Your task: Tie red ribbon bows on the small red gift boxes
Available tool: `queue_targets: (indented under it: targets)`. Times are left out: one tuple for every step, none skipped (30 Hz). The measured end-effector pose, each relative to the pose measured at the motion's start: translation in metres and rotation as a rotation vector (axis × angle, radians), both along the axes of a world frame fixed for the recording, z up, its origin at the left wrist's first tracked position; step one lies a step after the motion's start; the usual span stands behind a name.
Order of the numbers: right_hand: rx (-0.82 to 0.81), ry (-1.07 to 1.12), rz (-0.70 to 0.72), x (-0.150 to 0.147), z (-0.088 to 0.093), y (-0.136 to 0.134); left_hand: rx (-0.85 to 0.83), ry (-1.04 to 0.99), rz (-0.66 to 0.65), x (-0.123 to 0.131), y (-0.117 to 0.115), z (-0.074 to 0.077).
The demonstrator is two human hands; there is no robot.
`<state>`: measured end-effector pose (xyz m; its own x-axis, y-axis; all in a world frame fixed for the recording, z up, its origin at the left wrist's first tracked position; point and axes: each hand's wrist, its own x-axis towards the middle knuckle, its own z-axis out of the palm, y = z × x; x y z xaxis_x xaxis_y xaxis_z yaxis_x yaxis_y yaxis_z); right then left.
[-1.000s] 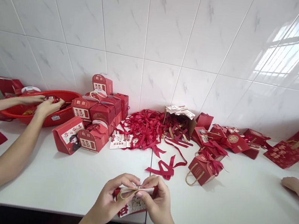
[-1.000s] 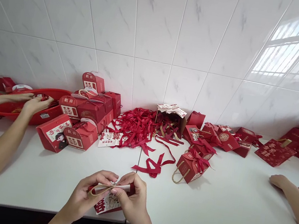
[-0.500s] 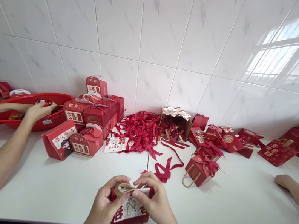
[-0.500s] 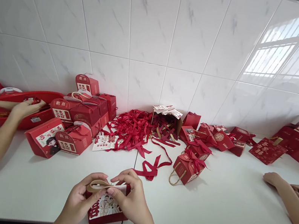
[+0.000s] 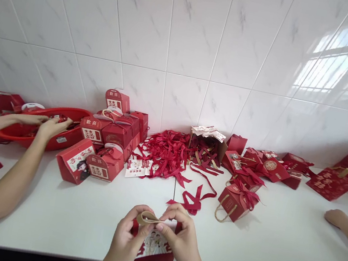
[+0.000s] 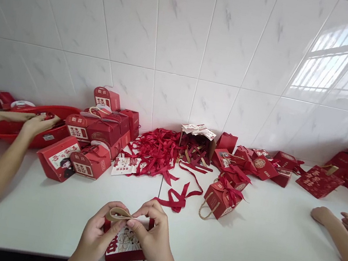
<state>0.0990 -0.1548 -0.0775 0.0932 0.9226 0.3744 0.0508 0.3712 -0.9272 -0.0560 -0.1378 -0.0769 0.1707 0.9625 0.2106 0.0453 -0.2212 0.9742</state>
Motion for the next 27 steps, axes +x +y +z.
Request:
queue_targets:
  targets:
    - [0.003, -0.035, -0.028, 0.004, -0.001, -0.002, -0.014, -0.010, -0.006, 0.000, -0.001, 0.000]
    - [0.009, -0.072, -0.052, 0.008, -0.002, -0.004, -0.033, -0.028, -0.007, 0.000, -0.003, 0.001]
    - [0.011, -0.108, -0.062, 0.013, -0.004, -0.008, -0.052, -0.053, -0.002, 0.000, -0.005, 0.000]
    - [0.007, -0.143, -0.056, 0.019, -0.005, -0.012, -0.070, -0.083, 0.004, 0.000, -0.007, 0.000]
    - [-0.006, -0.179, -0.034, 0.025, -0.007, -0.016, -0.084, -0.110, 0.006, 0.001, -0.010, -0.001]
    - [-0.029, -0.218, -0.003, 0.029, -0.008, -0.021, -0.094, -0.128, 0.001, 0.003, -0.013, -0.001]
    - [-0.061, -0.253, 0.030, 0.033, -0.009, -0.026, -0.098, -0.134, -0.011, 0.005, -0.016, -0.003]
    - [-0.097, -0.281, 0.063, 0.036, -0.010, -0.030, -0.094, -0.132, -0.020, 0.006, -0.019, -0.004]
    - [-0.129, -0.292, 0.086, 0.037, -0.011, -0.034, -0.078, -0.132, -0.017, 0.008, -0.020, -0.006]
    - [-0.155, -0.285, 0.096, 0.038, -0.012, -0.037, -0.052, -0.143, -0.002, 0.009, -0.021, -0.008]
    - [-0.174, -0.254, 0.088, 0.039, -0.014, -0.038, -0.016, -0.162, 0.021, 0.010, -0.020, -0.011]
    - [-0.191, -0.202, 0.062, 0.040, -0.016, -0.039, 0.024, -0.181, 0.047, 0.009, -0.018, -0.014]
    - [-0.211, -0.134, 0.017, 0.043, -0.018, -0.037, 0.062, -0.191, 0.078, 0.007, -0.015, -0.018]
    - [-0.239, -0.052, -0.048, 0.048, -0.020, -0.034, 0.088, -0.184, 0.112, 0.005, -0.011, -0.022]
    - [-0.268, 0.044, -0.128, 0.056, -0.022, -0.029, 0.097, -0.156, 0.148, 0.001, -0.007, -0.027]
    - [-0.284, 0.153, -0.223, 0.065, -0.022, -0.022, 0.090, -0.115, 0.191, -0.004, -0.002, -0.033]
    - [-0.278, 0.270, -0.328, 0.078, -0.019, -0.014, 0.071, -0.072, 0.238, -0.009, 0.002, -0.039]
    - [-0.216, 0.402, -0.443, 0.091, -0.015, -0.004, 0.044, -0.032, 0.279, -0.015, 0.006, -0.045]
    - [-0.097, 0.540, -0.560, 0.106, -0.008, 0.007, 0.018, 0.002, 0.306, -0.020, 0.009, -0.052]
    - [0.040, 0.650, -0.636, 0.121, 0.001, 0.018, -0.002, 0.034, 0.324, -0.025, 0.012, -0.059]
    - [0.199, 0.738, -0.682, 0.135, 0.011, 0.029, -0.014, 0.070, 0.337, -0.030, 0.012, -0.065]
    - [0.269, 0.757, -0.683, 0.148, 0.021, 0.039, -0.018, 0.116, 0.345, -0.033, 0.012, -0.071]
    - [0.306, 0.762, -0.675, 0.157, 0.030, 0.048, -0.015, 0.172, 0.343, -0.036, 0.011, -0.076]
    - [0.358, 0.782, -0.673, 0.164, 0.038, 0.055, -0.005, 0.233, 0.332, -0.038, 0.010, -0.080]
    - [0.386, 0.796, -0.661, 0.166, 0.043, 0.060, 0.010, 0.294, 0.313, -0.039, 0.008, -0.083]
    - [0.402, 0.805, -0.649, 0.164, 0.044, 0.063, 0.028, 0.351, 0.287, -0.039, 0.007, -0.086]
    - [0.402, 0.803, -0.636, 0.159, 0.042, 0.064, 0.048, 0.398, 0.258, -0.039, 0.007, -0.087]
